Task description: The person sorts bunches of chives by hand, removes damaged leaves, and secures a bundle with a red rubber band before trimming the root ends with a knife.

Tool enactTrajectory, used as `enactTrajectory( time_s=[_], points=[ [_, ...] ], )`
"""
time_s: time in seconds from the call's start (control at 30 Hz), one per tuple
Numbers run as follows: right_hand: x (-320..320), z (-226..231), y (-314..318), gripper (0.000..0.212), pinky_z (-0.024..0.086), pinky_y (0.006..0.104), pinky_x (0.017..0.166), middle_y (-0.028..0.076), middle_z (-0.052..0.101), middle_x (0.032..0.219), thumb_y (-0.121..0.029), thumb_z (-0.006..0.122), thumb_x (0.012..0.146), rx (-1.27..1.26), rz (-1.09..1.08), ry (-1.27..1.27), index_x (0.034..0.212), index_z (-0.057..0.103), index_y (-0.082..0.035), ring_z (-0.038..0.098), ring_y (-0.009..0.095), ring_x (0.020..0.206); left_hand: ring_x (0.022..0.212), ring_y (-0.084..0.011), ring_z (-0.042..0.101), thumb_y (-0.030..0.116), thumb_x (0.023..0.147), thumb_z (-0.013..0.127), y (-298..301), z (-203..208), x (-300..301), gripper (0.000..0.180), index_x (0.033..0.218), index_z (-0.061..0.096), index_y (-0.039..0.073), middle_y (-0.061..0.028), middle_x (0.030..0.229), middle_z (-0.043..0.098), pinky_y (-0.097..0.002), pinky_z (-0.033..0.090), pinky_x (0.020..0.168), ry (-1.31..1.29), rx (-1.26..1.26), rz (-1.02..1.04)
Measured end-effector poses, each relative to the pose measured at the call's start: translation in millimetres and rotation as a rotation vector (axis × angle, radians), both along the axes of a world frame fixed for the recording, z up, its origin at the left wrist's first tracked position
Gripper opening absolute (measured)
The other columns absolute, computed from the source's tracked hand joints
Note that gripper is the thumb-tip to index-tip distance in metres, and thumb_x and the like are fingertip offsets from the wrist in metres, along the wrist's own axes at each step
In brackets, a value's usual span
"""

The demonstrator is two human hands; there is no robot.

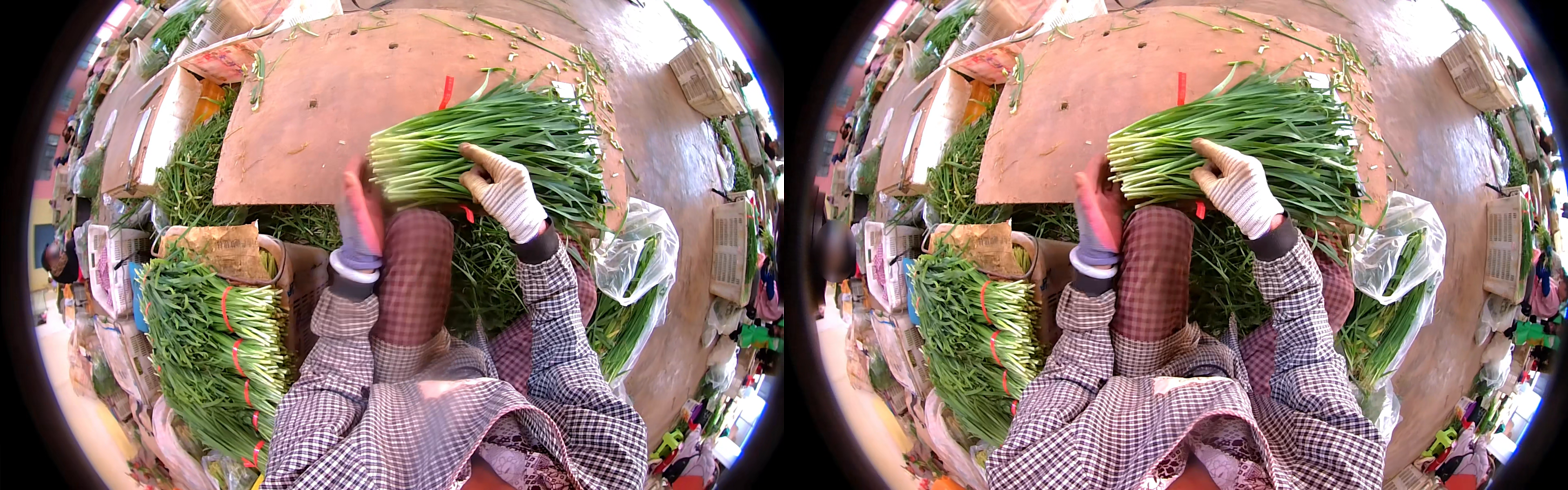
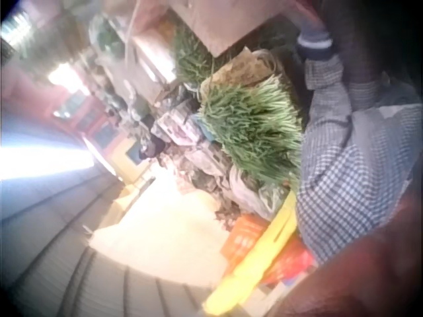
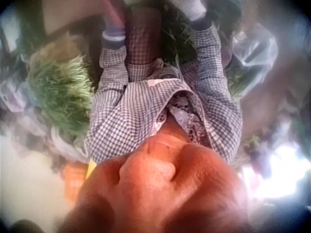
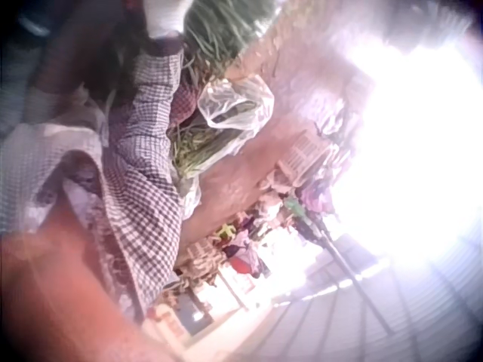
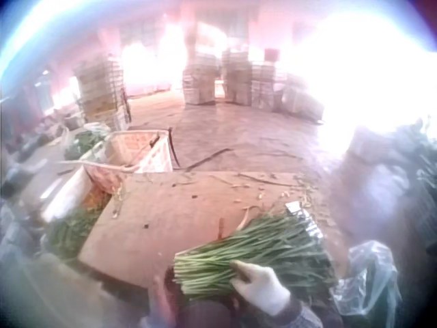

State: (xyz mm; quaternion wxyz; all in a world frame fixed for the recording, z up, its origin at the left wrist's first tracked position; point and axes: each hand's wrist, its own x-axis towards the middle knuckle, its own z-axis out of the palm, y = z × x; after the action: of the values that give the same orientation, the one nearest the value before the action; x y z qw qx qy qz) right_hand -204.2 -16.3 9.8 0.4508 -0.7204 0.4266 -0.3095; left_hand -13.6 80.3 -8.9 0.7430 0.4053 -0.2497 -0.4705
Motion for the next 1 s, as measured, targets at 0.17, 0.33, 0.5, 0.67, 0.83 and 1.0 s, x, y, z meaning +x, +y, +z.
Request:
enactTrajectory(
  time_s=[0.17,0.33,0.5,0.67,0.83,1.0],
  points=[
    [-23.8,8.6,-0.7,0.025,0.052,0.0276,0.067,0.013,0.068,0.082,-0.006,0.07,0.08,-0.054,-0.07,-0.052,0.105,0.069,-0.001,0.064,0.017,0.068,0.13,-0.0313,0.043,0.052,0.099,0.044,16.0,-38.9,28.7,0.07,0.142,0.034,-0.003,-0.0206,0.141,0.041,-0.0445,0.038,0.109,-0.049,0.137,0.178],
    [-73.7,16.1,29.7,0.013,0.049,0.0315,0.059,0.012,0.064,0.071,-0.012,0.071,0.08,-0.245,-0.131,0.051,0.083,0.069,0.0,0.061,0.021,0.062,0.121,-0.0264,0.051,0.034,0.101,0.048,16.2,-18.7,18.3,0.054,0.136,0.043,-0.007,-0.0202,0.134,0.05,-0.0428,0.043,0.104,-0.487,0.259,0.044],
    [-155.7,-1.3,95.9,0.024,0.048,0.0354,0.057,0.015,0.06,0.064,-0.026,0.073,0.079,0.04,-0.31,0.067,0.077,0.066,-0.002,0.061,0.025,0.059,0.102,-0.0178,0.057,0.026,0.101,0.045,84.5,-38.0,17.7,0.041,0.127,0.053,-0.004,-0.0086,0.116,0.061,-0.0314,0.046,0.09,-0.59,0.301,0.011],
    [-248.2,-41.6,190.9,0.023,0.049,0.0341,0.057,0.014,0.063,0.067,-0.026,0.072,0.08,0.07,-0.615,0.245,0.08,0.068,-0.003,0.062,0.022,0.059,0.104,-0.0211,0.057,0.029,0.101,0.043,182.6,-66.9,36.7,0.043,0.128,0.052,-0.003,-0.0108,0.12,0.06,-0.0334,0.046,0.093,-0.627,0.808,-0.206],
    [-301.3,-56.3,260.2,0.019,0.052,0.0335,0.062,0.013,0.067,0.074,-0.018,0.071,0.08,0.225,-0.793,0.238,0.086,0.068,0.001,0.065,0.022,0.066,0.108,-0.0229,0.056,0.031,0.1,0.044,217.2,-61.9,45.6,0.046,0.13,0.05,-0.003,-0.0126,0.123,0.058,-0.0346,0.045,0.095,-0.651,0.971,-0.296],
    [-369.2,-87.3,308.4,0.033,0.054,0.0348,0.077,0.016,0.071,0.093,-0.026,0.07,0.079,0.373,-0.972,0.569,0.1,0.07,0.0,0.069,0.027,0.085,0.111,-0.0248,0.055,0.033,0.099,0.044,199.9,-50.0,29.0,0.049,0.133,0.048,-0.002,-0.0143,0.127,0.056,-0.0357,0.044,0.097,-0.709,0.976,-0.358]
  ],
)
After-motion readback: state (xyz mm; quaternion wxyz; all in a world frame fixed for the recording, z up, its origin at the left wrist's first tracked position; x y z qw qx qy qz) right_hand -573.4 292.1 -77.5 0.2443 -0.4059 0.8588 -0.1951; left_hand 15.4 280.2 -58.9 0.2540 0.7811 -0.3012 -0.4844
